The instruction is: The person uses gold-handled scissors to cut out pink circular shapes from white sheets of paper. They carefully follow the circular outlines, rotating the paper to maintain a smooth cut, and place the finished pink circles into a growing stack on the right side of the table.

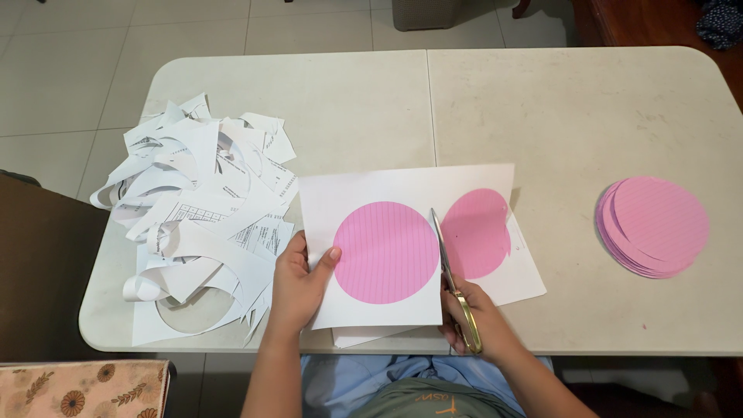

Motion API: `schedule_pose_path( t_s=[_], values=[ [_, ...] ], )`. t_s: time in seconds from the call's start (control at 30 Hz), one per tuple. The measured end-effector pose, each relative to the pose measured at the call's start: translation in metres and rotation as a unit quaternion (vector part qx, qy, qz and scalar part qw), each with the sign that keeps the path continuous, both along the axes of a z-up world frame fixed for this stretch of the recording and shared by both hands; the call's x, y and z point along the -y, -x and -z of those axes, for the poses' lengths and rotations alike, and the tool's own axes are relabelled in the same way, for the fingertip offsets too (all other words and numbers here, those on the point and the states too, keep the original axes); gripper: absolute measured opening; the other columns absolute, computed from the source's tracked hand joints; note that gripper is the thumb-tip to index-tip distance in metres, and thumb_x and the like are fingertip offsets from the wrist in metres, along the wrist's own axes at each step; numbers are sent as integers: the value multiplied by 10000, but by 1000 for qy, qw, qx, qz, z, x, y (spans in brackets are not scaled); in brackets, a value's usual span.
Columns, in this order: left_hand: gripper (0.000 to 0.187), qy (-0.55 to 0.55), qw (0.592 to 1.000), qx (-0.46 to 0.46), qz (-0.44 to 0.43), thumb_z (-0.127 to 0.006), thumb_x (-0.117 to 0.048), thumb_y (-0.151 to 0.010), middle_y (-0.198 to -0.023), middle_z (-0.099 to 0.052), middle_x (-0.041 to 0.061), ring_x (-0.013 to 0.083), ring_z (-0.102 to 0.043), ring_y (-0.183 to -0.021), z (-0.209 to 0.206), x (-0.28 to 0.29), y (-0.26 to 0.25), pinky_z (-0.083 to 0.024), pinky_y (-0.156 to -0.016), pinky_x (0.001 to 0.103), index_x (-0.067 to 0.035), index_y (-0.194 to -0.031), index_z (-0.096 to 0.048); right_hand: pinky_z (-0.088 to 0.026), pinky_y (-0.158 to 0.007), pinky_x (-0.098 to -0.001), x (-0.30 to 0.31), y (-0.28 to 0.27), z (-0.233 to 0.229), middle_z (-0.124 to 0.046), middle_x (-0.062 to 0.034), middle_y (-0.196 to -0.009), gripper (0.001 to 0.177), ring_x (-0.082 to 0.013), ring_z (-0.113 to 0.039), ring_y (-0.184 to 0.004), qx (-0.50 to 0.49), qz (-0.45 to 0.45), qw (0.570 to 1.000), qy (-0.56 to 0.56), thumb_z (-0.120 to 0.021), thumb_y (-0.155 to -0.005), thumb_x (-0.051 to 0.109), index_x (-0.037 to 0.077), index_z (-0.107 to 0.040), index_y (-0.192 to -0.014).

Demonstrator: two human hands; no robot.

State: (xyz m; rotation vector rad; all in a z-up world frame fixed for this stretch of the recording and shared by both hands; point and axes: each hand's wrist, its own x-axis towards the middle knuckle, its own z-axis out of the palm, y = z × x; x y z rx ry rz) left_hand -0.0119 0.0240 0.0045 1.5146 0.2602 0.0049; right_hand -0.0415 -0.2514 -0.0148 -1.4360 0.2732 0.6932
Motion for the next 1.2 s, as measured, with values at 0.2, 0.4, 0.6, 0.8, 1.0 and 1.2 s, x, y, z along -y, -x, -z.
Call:
schedule_pose_path(
  t_s=[0.2, 0.4, 0.6, 0.8, 1.0, 1.2],
  values=[
    [352, 45, 999, 8, 24, -690, -55, -906, -1156, -739, 125, 140, -674, -1033, 3, -6, -2, -532, -909, 277, 43, -1233, -605, -306, -286, -282, -2, 0, 2, -475, -74, -453, 288, -127, -371, -286, -13, 2, 1000, 28, -532, -1009, 301, 20, -584, -979],
    [390, 25, 996, -49, 72, -702, -42, -882, -1133, -753, 114, 135, -679, -1020, 2, -12, -1, -540, -898, 285, 40, -1253, -614, -354, -306, -270, 4, -3, 10, -514, -68, -506, 249, -119, -467, -336, 44, 12, 997, -66, -571, -981, 260, 15, -594, -1020],
    [406, 36, 994, -58, 84, -721, -54, -883, -1137, -752, 111, 141, -674, -1011, 3, -17, -3, -540, -904, 291, 42, -1265, -623, -342, -290, -282, 1, -5, 11, -499, -59, -513, 275, -119, -437, -331, -6, 11, 1000, 1, -552, -969, 293, 29, -571, -1040],
    [429, -13, 991, -66, 113, -728, -44, -865, -1148, -749, 91, 125, -670, -1026, -5, -21, -4, -539, -913, 290, 18, -1274, -618, -332, -277, -281, -2, -9, 10, -516, -76, -472, 314, -126, -410, -293, -1, 39, 999, -16, -541, -974, 322, 18, -613, -1008],
    [418, 5, 991, -54, 121, -711, -44, -871, -1154, -748, 81, 114, -677, -1039, -10, -21, -6, -546, -937, 286, 19, -1272, -611, -293, -254, -291, 1, -15, 26, -457, -62, -474, 359, -115, -348, -282, -18, 39, 999, -30, -543, -994, 352, -5, -576, -985],
    [431, 6, 989, -67, 136, -743, -68, -864, -1126, -755, 90, 120, -671, -1001, -10, -23, -8, -544, -895, 293, 25, -1266, -620, -294, -254, -303, 2, -19, 31, -471, -76, -442, 337, -135, -373, -270, -23, 76, 995, -62, -513, -986, 332, 18, -624, -1039]
  ],
)
